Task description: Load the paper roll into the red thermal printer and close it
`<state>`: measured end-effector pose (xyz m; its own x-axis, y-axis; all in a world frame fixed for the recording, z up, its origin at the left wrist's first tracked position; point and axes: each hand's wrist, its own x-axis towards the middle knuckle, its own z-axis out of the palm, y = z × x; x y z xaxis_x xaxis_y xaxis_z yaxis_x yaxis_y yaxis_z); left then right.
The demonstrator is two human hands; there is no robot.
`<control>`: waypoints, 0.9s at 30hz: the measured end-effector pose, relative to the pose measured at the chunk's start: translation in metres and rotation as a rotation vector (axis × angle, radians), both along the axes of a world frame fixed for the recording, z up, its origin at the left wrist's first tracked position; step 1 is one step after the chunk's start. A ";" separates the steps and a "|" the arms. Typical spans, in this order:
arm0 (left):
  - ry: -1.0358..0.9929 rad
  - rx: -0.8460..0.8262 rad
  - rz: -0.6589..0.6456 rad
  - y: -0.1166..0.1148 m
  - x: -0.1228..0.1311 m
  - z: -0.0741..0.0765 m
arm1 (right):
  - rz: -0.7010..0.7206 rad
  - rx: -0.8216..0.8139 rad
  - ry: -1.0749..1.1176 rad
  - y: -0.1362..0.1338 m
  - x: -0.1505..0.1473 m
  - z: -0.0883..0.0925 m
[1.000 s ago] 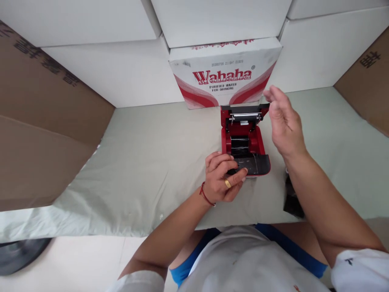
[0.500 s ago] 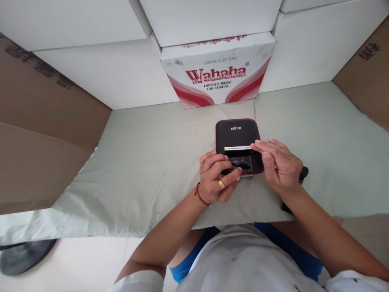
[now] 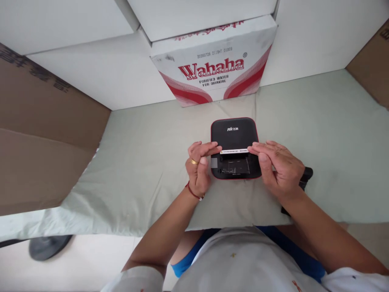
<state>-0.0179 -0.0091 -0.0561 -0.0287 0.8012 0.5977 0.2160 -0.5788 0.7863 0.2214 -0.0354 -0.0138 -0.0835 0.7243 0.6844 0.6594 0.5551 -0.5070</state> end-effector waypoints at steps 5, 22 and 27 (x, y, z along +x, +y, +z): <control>-0.055 -0.027 -0.084 0.005 -0.001 -0.004 | 0.121 0.082 -0.041 -0.002 0.003 -0.005; -0.724 -0.636 -0.515 0.026 0.003 -0.010 | 0.244 0.210 -0.081 -0.011 0.001 -0.012; -0.682 -0.607 -0.539 0.028 0.006 -0.013 | 0.291 0.218 -0.111 -0.011 0.000 0.000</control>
<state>-0.0123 0.0185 -0.0691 0.2409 0.9669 0.0840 -0.5483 0.0642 0.8338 0.2210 -0.0467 -0.0141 -0.3465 0.4976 0.7952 0.5029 0.8141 -0.2903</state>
